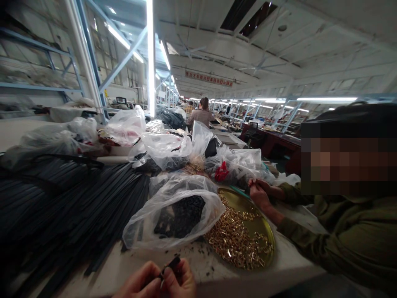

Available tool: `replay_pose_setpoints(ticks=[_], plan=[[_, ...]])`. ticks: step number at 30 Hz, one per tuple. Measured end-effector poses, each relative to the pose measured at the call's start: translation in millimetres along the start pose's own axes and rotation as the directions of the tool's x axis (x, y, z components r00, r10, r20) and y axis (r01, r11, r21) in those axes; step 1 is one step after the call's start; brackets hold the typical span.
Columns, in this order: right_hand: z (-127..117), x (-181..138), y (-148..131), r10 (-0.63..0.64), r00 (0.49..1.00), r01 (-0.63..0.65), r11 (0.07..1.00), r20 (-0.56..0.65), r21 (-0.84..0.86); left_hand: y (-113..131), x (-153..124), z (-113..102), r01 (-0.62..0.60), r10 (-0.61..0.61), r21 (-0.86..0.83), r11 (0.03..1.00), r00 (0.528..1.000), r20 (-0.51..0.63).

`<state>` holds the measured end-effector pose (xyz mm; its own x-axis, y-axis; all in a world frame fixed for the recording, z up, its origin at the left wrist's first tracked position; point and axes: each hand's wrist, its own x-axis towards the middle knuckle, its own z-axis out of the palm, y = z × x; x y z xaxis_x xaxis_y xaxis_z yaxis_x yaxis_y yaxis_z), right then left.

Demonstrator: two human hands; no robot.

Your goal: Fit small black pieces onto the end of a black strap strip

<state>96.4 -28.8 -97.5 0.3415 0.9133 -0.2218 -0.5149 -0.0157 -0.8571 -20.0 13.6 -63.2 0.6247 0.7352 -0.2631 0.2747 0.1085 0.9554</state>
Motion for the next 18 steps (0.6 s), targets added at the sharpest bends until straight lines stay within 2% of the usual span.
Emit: replay_pose_setpoints(ticks=[3,6,8,11,13,16,18], plan=[[2.1,-9.2,-8.3,0.017,0.998,-0.010,0.993,0.055,-0.119,4.8,-4.4,1.7,0.080,-0.081,-0.117,0.990,0.997,0.003],[0.2,-17.1,-15.7,0.058,0.994,-0.037,0.977,0.097,-0.208,14.4,-12.3,1.1,0.157,-0.147,-0.187,0.970,0.987,0.069],[-1.9,-19.7,-19.5,0.104,0.987,-0.080,0.979,0.123,-0.186,20.6,-16.1,0.4,0.211,-0.196,-0.224,0.951,0.977,0.089],[-3.0,-21.1,-23.5,0.229,0.952,-0.220,0.973,0.202,-0.063,25.6,-18.4,0.7,0.273,-0.252,-0.257,0.927,0.961,0.109],[-2.9,-21.3,-24.4,0.259,0.939,-0.255,0.966,0.227,-0.045,25.6,-17.9,2.1,0.291,-0.270,-0.267,0.919,0.956,0.114],[-4.6,-22.2,-22.5,0.179,0.972,-0.143,0.966,0.153,-0.217,21.3,-16.1,5.4,0.290,-0.275,-0.252,0.923,0.957,0.092],[-7.6,-23.6,-20.4,0.025,0.995,0.019,0.897,0.093,-0.442,16.8,-15.7,7.7,0.272,-0.266,-0.218,0.937,0.962,0.056]])
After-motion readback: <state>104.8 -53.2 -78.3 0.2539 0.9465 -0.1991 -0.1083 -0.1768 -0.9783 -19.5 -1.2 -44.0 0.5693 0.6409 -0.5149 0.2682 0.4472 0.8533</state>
